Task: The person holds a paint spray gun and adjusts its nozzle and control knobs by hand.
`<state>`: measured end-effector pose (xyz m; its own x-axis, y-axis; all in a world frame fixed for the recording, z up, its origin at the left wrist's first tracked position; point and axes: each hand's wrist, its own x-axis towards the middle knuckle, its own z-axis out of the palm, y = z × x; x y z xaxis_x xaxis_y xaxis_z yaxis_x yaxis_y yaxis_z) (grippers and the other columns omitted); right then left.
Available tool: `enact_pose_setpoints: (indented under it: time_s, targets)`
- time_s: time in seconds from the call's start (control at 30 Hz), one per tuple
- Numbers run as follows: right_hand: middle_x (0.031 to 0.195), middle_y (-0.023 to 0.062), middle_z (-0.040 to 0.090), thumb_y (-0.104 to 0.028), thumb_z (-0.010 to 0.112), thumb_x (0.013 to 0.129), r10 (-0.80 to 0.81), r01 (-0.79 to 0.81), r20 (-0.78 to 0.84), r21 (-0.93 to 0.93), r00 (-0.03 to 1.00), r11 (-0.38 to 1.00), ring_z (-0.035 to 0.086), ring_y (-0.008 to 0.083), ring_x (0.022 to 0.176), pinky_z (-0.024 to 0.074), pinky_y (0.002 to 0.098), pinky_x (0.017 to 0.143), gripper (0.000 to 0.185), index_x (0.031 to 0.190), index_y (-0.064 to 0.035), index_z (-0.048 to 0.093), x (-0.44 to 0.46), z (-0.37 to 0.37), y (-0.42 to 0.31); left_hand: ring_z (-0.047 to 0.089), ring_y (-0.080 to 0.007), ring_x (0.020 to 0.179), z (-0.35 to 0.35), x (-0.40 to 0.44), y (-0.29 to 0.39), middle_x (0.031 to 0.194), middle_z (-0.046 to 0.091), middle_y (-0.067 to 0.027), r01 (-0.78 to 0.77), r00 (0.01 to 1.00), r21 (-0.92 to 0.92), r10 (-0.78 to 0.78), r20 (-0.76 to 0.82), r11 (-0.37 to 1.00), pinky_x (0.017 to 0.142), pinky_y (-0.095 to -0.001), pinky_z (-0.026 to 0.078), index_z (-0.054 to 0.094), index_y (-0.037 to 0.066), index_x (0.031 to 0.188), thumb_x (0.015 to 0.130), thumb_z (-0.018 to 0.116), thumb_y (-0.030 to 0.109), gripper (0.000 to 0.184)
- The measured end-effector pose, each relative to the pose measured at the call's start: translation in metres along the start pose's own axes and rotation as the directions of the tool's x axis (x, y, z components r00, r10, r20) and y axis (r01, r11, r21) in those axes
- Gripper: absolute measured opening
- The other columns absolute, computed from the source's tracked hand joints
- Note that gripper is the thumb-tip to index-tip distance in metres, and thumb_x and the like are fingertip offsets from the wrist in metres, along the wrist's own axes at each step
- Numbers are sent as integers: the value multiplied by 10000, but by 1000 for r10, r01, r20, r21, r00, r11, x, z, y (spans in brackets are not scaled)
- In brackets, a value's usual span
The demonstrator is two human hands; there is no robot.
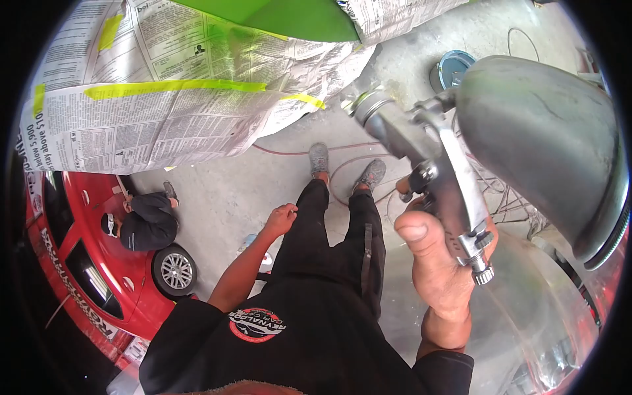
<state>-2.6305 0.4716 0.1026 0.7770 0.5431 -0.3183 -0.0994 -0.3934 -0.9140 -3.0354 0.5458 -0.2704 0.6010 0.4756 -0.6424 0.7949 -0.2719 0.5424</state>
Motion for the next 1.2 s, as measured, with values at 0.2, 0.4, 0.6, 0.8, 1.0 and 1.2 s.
enact_pose_setpoints:
  time_s: [0.2,0.4,0.6,0.8,1.0,1.2]
  targets:
    - [977,113,681,-608,764,833,-34,36,-54,24,998,999,596,123,691,432,242,578,866,1317,89,593,5,3,1,684,-365,983,-3,0,5,997,719,-165,5,1000,-7,-5,7,1000,894,-453,543,653,61,1035,895,650,126,155]
    - [959,104,688,-684,818,721,77,-84,87,84,993,993,619,133,699,442,242,558,963,1285,65,596,-5,-4,-2,685,-365,983,-2,0,2,998,720,-164,5,1000,-6,-5,14,1000,895,-455,543,651,64,1047,896,655,132,166]
    - [948,86,709,-612,899,651,108,-124,97,173,989,977,600,111,703,473,246,634,928,1234,57,624,-10,-6,-12,681,-375,993,-3,1,4,1005,715,-172,30,999,0,-30,29,1000,901,-465,538,651,70,1057,901,651,148,174]
    - [962,121,696,-707,783,751,-20,23,-84,36,996,999,601,113,664,424,228,547,972,1295,78,600,-1,-1,-19,678,-378,1001,-4,3,4,1012,712,-176,49,998,-11,-49,43,999,914,-464,533,652,73,1061,903,649,156,179]
    - [981,101,697,-563,787,835,-67,74,-76,98,995,992,589,97,712,437,232,597,793,1280,71,617,7,2,-18,678,-381,998,-3,2,2,1012,712,-181,41,998,-11,-41,38,999,909,-469,534,654,73,1059,901,645,157,180]
    - [946,98,699,-637,816,753,15,-11,-39,107,999,994,612,115,689,454,238,589,915,1287,74,606,0,3,-17,678,-385,991,-1,0,-1,1006,713,-182,39,999,-3,-39,35,999,903,-473,535,655,70,1054,900,646,156,176]
